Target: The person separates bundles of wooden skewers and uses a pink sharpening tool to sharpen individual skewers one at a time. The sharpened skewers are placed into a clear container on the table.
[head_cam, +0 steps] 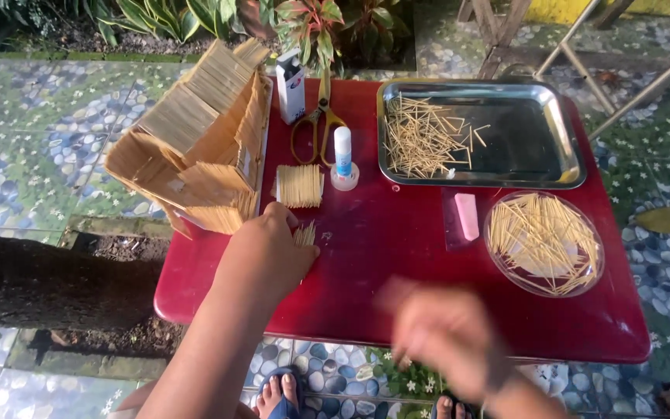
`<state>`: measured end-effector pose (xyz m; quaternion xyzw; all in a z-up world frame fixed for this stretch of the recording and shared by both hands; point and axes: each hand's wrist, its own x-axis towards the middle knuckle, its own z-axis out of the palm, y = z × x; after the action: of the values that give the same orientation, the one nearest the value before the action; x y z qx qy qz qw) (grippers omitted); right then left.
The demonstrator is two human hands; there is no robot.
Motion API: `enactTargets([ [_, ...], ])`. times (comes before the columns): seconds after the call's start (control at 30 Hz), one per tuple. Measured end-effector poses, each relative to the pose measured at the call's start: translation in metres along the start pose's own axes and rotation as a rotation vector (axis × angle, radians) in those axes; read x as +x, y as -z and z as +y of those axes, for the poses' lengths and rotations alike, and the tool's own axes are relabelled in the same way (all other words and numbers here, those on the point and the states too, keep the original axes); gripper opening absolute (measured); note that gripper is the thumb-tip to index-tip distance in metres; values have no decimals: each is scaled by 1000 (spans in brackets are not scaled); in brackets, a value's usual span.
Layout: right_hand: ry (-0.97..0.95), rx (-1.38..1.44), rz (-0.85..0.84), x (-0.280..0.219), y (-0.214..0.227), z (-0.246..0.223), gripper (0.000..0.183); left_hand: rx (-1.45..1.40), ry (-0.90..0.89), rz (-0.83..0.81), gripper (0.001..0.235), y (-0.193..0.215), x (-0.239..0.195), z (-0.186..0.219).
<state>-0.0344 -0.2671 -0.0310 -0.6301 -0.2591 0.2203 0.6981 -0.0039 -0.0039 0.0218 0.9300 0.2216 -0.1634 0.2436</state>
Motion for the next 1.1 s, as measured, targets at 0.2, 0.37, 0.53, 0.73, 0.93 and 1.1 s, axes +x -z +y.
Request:
enactTargets([
  [0.2,-58,30,-276,21,-36,-8,36,21,-4,15,50,-6,3,-1],
  [0.37,87,-171,22,51,-48,6,28,40,-16,15,49,-9,10,-6],
  [0.53,-48,-10,-446,48,-85,-44,28,3,-49,37,51,-12,14,-12],
  [0.73,-203,-24,-79,48,-82,24,19,-13,-51,10,49,-7,12,-8],
  [0.93,237,-105,-199,52,-86,-26,23,-8,-78,26,48,-12,14,-12],
  [1.1,69,-176,53,57,-53,-7,11,-40,-63,12,47,-4,6,-5],
])
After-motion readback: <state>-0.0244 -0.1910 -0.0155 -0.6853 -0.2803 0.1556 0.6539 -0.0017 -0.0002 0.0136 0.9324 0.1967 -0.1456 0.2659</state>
